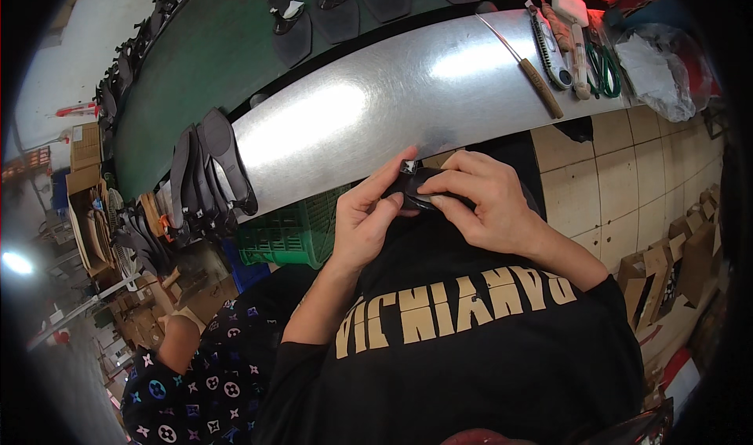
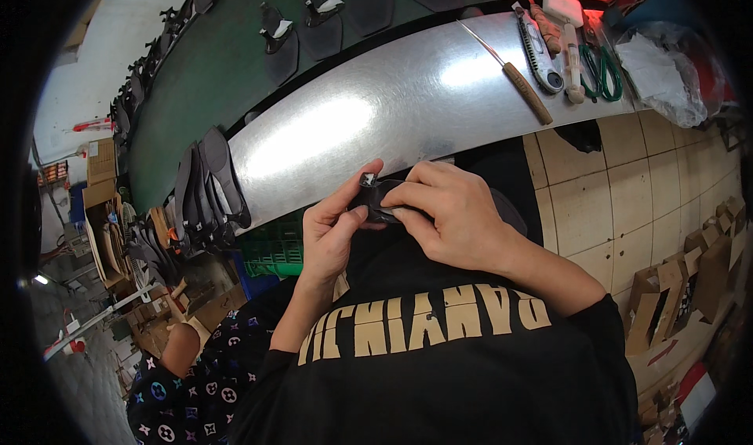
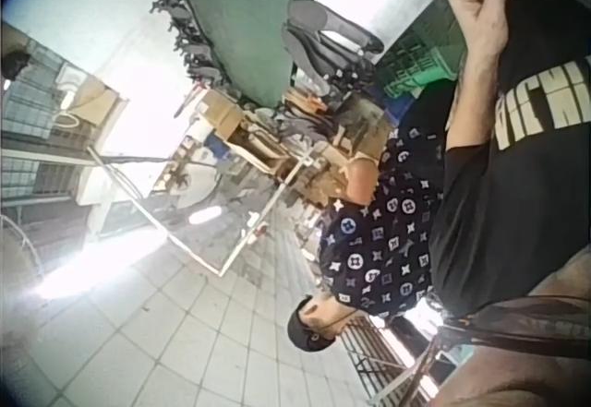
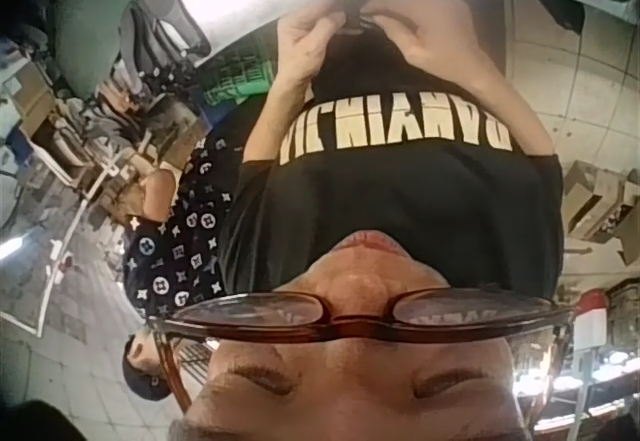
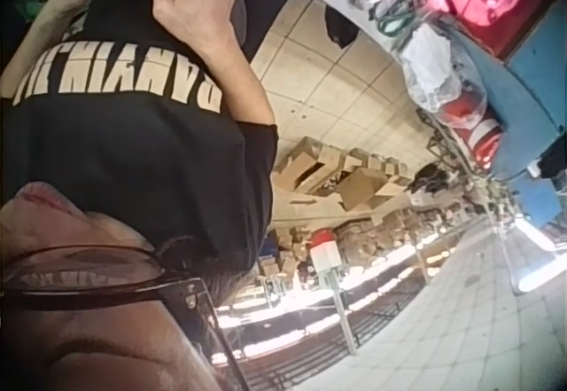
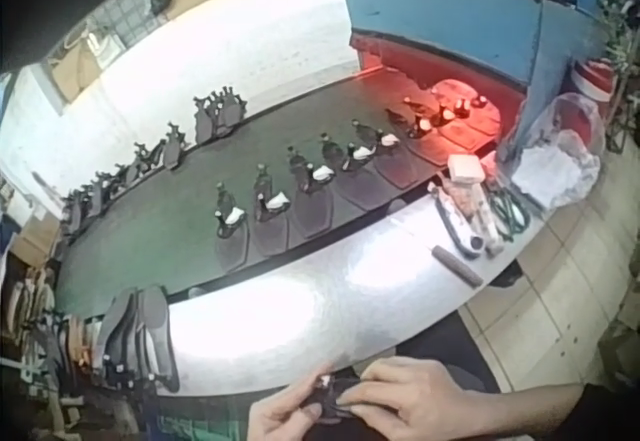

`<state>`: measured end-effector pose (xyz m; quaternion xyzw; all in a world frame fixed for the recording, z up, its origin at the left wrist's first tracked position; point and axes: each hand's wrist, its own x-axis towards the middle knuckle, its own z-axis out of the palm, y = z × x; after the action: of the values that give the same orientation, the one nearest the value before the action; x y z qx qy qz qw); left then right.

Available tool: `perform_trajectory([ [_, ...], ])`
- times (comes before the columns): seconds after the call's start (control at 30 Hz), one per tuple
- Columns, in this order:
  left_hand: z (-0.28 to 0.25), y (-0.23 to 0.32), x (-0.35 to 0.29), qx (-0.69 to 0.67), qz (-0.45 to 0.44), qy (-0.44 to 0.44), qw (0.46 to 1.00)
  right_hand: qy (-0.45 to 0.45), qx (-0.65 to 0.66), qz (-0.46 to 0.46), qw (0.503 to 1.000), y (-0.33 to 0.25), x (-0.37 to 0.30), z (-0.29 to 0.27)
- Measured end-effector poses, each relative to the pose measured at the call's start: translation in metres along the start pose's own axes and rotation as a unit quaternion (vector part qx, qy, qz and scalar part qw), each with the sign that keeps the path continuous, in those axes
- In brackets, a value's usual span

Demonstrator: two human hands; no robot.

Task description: Manually attaching small components to shoe soles on a factory assembly line.

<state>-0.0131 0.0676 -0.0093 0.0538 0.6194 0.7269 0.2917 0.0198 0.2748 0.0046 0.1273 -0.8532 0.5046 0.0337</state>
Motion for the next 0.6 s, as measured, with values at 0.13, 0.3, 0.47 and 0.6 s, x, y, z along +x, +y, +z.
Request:
perform_trajectory([
  [0.13, 0.002, -0.001, 0.0, -0.02, 0.0, 0.014, 1.0, -0.008, -0.034, -0.021, 0.999, 0.002, 0.001, 0.001],
  [0.3, 0.0, -0.005, 0.001, -0.029, -0.011, 0.061, 0.998, -0.055, -0.045, -0.083, 0.994, 0.011, 0.008, -0.002],
  [0.47, -0.004, -0.007, 0.007, -0.051, -0.033, 0.072, 0.996, -0.127, 0.061, -0.005, 0.99, 0.015, 0.007, -0.005],
  [0.6, -0.001, -0.004, 0.009, -0.047, -0.048, 0.078, 0.995, -0.095, 0.057, 0.026, 0.993, 0.015, -0.001, 0.004],
])
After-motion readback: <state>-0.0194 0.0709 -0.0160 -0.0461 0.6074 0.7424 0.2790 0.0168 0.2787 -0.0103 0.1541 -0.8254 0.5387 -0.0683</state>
